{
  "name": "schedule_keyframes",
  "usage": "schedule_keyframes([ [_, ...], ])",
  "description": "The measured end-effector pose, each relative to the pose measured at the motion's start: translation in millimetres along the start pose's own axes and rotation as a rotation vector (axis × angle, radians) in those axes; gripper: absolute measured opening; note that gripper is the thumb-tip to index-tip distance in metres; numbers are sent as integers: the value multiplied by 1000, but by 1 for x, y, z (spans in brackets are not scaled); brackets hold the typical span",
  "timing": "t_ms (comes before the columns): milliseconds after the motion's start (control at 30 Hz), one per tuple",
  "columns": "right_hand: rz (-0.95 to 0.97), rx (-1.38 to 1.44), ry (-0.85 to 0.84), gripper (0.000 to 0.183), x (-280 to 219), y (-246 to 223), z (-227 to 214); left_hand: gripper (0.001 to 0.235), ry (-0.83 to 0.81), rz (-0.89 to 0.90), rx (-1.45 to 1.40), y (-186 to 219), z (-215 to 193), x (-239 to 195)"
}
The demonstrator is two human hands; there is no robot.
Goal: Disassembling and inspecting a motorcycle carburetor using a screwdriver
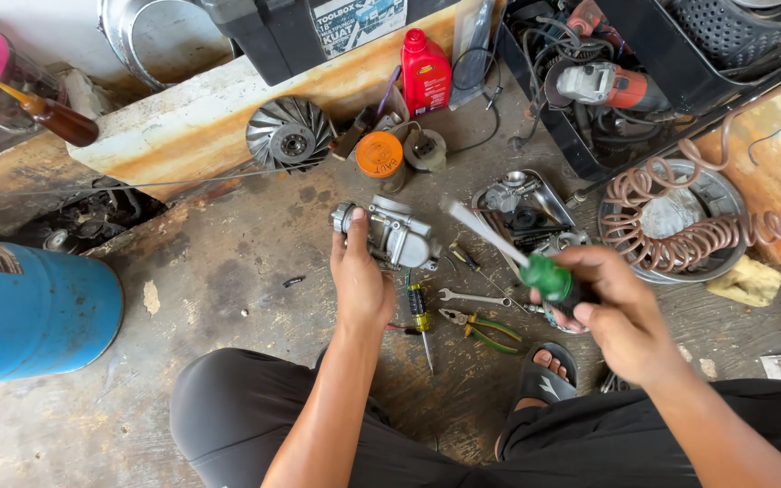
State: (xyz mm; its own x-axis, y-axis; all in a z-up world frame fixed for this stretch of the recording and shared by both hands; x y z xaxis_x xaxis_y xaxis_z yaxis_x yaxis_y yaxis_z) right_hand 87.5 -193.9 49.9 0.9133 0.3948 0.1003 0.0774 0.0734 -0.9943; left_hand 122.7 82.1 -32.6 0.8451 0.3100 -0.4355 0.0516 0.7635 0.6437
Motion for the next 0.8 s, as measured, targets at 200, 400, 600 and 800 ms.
schedule_keyframes([
  [200,-208,-800,-37,57,-4,-47,47,30,20,28,101,2,-3,2],
  [400,-403,-1127,-19,54,-7,-52,48,31,113,-36,32,5,-5,-2],
  [600,-441,-1289,-21,50,-7,-54,51,30,109,-27,6,6,-6,-3],
  [800,-471,-1336,-25,51,-8,-52,52,28,121,-41,-9,6,-8,-3],
])
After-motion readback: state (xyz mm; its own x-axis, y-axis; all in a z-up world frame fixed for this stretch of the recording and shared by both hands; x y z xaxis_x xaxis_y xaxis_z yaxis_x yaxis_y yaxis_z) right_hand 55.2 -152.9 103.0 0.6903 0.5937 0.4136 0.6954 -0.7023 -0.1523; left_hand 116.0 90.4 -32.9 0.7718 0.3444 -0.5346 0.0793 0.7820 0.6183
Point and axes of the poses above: each hand's wrist, its own x-axis towards the middle knuckle, its own z-axis out of the palm, y = z × x, the point moved 9 cm from there along x, towards the middle knuckle, and after that the axes turned 3 degrees about -x, right-handed, at the moved point
